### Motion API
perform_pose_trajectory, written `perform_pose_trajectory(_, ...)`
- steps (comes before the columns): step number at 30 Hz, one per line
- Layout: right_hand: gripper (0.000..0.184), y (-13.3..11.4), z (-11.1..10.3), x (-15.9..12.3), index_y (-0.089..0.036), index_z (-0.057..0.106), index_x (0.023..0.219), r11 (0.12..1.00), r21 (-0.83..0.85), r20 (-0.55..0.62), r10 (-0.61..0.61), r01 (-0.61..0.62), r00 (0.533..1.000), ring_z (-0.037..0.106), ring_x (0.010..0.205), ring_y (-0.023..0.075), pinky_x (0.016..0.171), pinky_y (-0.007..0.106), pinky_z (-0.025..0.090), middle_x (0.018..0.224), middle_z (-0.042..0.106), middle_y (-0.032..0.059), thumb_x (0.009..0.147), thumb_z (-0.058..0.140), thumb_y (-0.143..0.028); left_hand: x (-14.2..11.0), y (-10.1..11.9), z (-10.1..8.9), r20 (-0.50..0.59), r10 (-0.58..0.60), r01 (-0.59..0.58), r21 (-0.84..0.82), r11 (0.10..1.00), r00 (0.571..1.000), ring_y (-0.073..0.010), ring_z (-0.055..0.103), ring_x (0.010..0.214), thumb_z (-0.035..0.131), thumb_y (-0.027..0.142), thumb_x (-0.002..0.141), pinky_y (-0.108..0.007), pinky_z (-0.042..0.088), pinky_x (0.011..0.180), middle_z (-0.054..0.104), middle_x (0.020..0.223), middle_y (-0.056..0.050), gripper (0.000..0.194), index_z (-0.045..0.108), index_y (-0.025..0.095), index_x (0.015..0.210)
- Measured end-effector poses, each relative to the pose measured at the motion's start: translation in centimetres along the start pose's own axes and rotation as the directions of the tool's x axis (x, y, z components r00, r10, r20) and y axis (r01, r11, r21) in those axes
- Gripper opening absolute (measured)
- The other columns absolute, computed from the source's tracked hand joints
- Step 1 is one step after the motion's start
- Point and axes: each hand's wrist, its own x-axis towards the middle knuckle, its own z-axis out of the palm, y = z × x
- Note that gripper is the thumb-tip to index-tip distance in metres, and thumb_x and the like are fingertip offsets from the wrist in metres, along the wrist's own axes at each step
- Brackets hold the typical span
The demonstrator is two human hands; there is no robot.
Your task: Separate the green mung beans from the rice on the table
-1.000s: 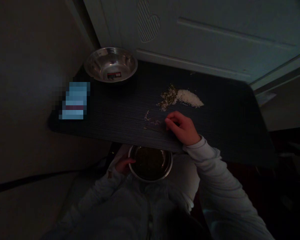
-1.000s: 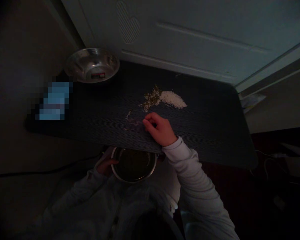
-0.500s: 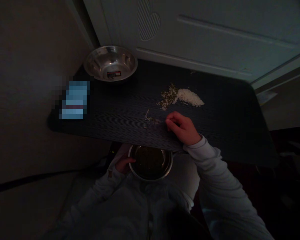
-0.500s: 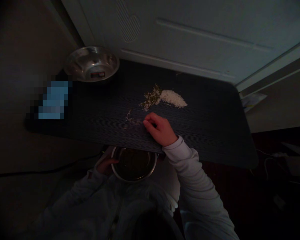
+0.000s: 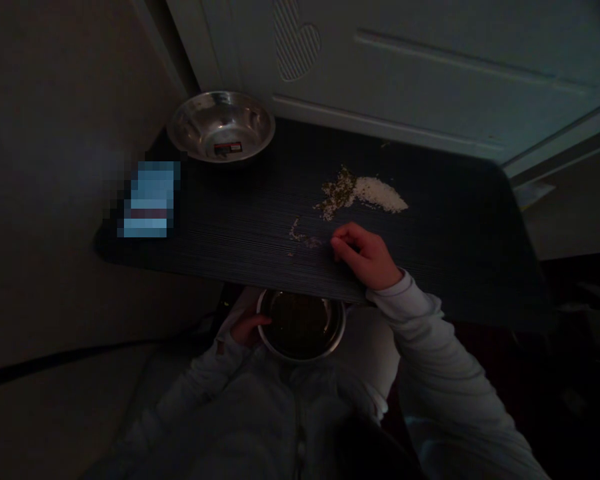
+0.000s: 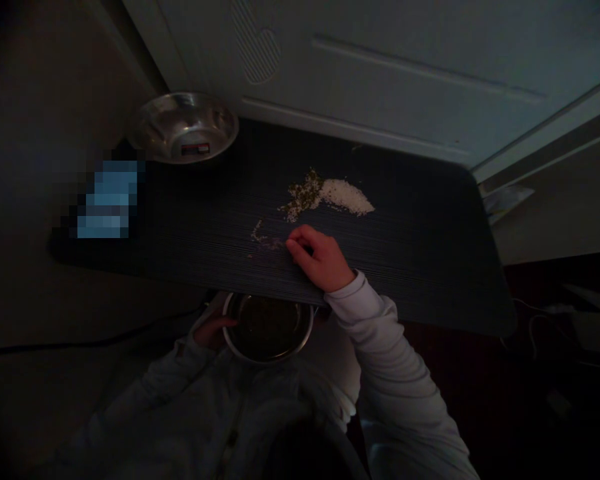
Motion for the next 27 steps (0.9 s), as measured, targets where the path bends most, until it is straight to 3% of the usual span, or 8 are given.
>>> perform_pose_trajectory(5,0.013,0.14,0.15,0.0,-0.02,0.048,0.079,1.0,0.015,-0.039,0.001,0.0,0.999,0.051,0.053,0.0097,0.055,0.022,0.038,0.057,0.055,-0.0041,0.085,0.048,-0.032,0.0,0.14,0.08,-0.028,-0.005,0.005,0.015,1.0,1.0,-0.0314,0.062,0.102,0.065,0.01,0.045,-0.037,0.047,0.086,0.077,0.078,-0.003,0.029,0.073,0.022,0.07)
perform_pose_trajectory(10,0.014,0.17,0.24,0.08,-0.02,0.049,0.079,0.999,-0.026,-0.011,-0.02,0.02,1.0,0.053,0.055,0.0103,0.057,0.022,0.039,0.058,0.057,-0.0036,0.085,0.048,-0.033,0.02,0.07,0.09,-0.024,-0.007,0.007,-0.001,1.0,1.0,-0.032,0.061,0.103,0.065,0.009,0.046,-0.038,0.048,0.084,0.076,0.086,-0.003,0.029,0.073,0.023,0.071)
perform_pose_trajectory(17,0.014,0.0,0.19,0.08,-0.02,0.048,0.078,0.998,-0.057,-0.083,0.0,-0.005,0.997,0.053,0.053,0.0105,0.055,0.023,0.038,0.057,0.056,-0.0036,0.084,0.048,-0.033,0.02,-0.03,-0.02,-0.034,-0.002,0.003,0.008,1.0,0.999,-0.0315,0.059,0.106,0.064,0.008,0.048,-0.038,0.045,0.089,0.076,0.091,-0.003,0.033,0.073,0.022,0.076)
perform_pose_trajectory(22,0.014,-0.01,0.3,0.12,-0.02,0.048,0.079,0.998,-0.064,-0.054,-0.015,0.011,0.998,0.053,0.054,0.0106,0.056,0.023,0.039,0.058,0.057,-0.0031,0.085,0.047,-0.033,0.0,0.09,0.03,0.011,0.011,-0.011,0.019,1.0,1.0,-0.0312,0.058,0.108,0.063,0.008,0.051,-0.038,0.044,0.091,0.076,0.088,-0.004,0.031,0.073,0.023,0.077)
perform_pose_trajectory(27,0.012,-0.07,0.25,0.22,-0.02,0.05,0.08,0.994,-0.104,-0.016,-0.041,0.039,0.999,0.055,0.056,0.011,0.059,0.023,0.039,0.059,0.059,-0.0026,0.085,0.048,-0.031,-0.19,0.41,0.66,-0.019,0.006,-0.006,0.01,1.0,1.0,-0.0331,0.058,0.108,0.063,0.007,0.048,-0.041,0.044,0.092,0.076,0.088,-0.004,0.031,0.072,0.02,0.075)
